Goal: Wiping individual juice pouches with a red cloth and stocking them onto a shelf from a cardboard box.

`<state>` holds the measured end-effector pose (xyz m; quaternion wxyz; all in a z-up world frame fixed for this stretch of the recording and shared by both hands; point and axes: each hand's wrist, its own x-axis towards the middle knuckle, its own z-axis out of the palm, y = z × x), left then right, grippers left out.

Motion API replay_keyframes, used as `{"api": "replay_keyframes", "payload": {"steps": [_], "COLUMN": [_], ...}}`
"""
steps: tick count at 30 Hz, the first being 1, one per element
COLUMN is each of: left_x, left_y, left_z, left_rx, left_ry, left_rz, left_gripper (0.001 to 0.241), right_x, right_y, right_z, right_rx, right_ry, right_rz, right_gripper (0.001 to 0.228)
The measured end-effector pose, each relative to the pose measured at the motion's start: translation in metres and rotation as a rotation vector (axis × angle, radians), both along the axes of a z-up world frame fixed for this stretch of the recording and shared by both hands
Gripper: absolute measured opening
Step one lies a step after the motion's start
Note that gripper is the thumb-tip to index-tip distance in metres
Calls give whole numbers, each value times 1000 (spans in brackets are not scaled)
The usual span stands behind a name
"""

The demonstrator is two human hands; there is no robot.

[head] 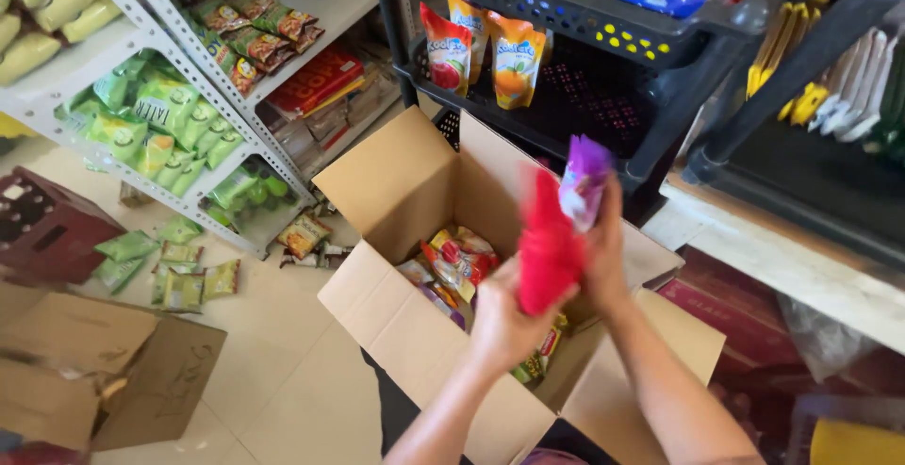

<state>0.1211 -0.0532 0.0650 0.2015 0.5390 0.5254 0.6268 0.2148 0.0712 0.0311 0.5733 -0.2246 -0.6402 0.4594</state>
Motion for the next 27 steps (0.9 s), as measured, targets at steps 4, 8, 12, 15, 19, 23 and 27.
{"api": "replay_keyframes", "payload": {"steps": [4, 8, 12, 15, 19, 23, 27], "left_x": [-28, -47, -34, -3, -6, -24, -41], "left_y": [-20, -22, 7, 16, 17, 39, 66], "left_z": [11, 20, 31, 19, -17, -12, -18], "left_rx": [-135, 3, -10, 93, 269, 167, 70], "left_ry": [65, -205, 580, 618, 577, 634, 474], "left_rz": [-238, -286, 221, 30, -198, 52, 310], "left_gripper": [51, 60, 83, 56, 42, 60, 12], "right_x": [25, 31, 15, 3, 14, 45, 55], "right_y": [19, 15, 6, -5, 0, 24, 20], "right_z": [30, 22, 34, 32, 3, -94, -190], "right_rx": [-678, -1056, -1210, -1138, -989, -1025, -1000], "right_ry": [264, 305, 542, 667, 847, 499, 53], "right_rz": [403, 309, 493, 632, 818, 562, 232], "right_gripper": [64, 58, 94, 89, 85, 63, 38]}}
